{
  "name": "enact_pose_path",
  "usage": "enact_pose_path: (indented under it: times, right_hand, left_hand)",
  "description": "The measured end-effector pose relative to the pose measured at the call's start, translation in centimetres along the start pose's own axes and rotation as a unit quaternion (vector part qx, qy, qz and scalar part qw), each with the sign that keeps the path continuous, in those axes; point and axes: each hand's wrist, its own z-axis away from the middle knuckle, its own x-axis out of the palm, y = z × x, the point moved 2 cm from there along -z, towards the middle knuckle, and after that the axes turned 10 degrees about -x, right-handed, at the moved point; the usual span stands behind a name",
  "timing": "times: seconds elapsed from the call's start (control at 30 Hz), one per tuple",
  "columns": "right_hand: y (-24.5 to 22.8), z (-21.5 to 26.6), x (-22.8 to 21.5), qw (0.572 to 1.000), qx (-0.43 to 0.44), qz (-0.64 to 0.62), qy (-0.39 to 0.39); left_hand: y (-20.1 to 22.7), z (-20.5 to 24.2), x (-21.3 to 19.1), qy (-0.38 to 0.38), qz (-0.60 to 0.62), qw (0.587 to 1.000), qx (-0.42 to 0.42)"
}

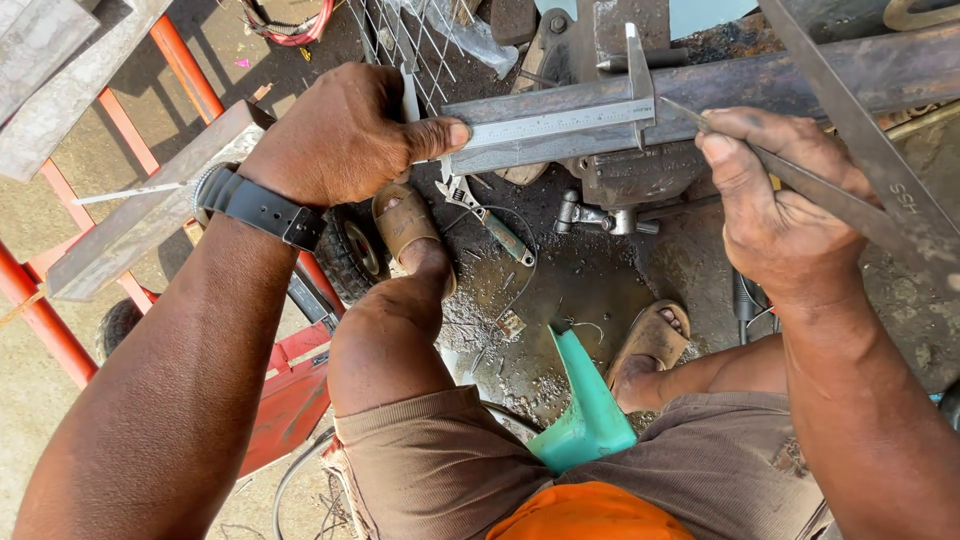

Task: The person sits on a small stool and uses a vernier caliper to measure the dimensions of a rectangular metal bar clamped in a vise. They adjust the caliper jaws and read the measurement, then use a metal scriber to mark a line on the bar based on the measurement.

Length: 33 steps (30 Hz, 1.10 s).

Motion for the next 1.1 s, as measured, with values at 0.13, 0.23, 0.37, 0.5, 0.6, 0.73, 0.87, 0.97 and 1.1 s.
enact_pose_path:
  times: [0.13,0.23,0.37,0.5,0.6,0.73,0.87,0.97,1.1]
  right_hand:
    - [-0.1,-0.8,0.0,1.0,-0.014,-0.005,-0.018]
    - [0.0,-1.2,-0.2,0.999,-0.014,-0.007,-0.035]
    - [0.7,-1.3,-0.8,0.997,0.004,-0.007,-0.083]
    - [-0.9,-3.1,-1.3,0.993,-0.043,0.038,-0.104]
    - [-1.5,-2.0,-1.9,0.991,-0.034,0.057,-0.113]
    - [-2.0,1.0,-3.5,0.988,0.006,0.085,-0.127]
    - [-0.9,-0.5,-1.8,0.999,0.029,-0.044,-0.007]
    - [0.0,-1.6,-0.6,1.0,0.003,-0.023,-0.015]
    - [0.5,-1.7,-0.1,0.999,-0.004,-0.013,-0.042]
  left_hand:
    - [-0.3,-0.3,0.3,0.007,0.002,1.0,0.013]
    - [-0.3,-0.4,0.4,0.01,-0.001,1.0,0.016]
    - [0.0,-0.1,0.2,0.002,-0.005,1.0,0.002]
    - [0.1,-0.1,0.1,0.009,-0.003,1.0,0.009]
    - [0.2,-0.3,0.1,0.014,-0.009,1.0,0.013]
    - [0.4,-0.2,0.3,0.006,-0.006,1.0,-0.002]
    - [0.0,-0.1,0.3,0.014,-0.017,1.0,0.009]
    - [0.1,0.0,0.2,0.0,-0.009,1.0,0.006]
    - [0.0,-0.1,0.3,0.001,-0.007,1.0,0.012]
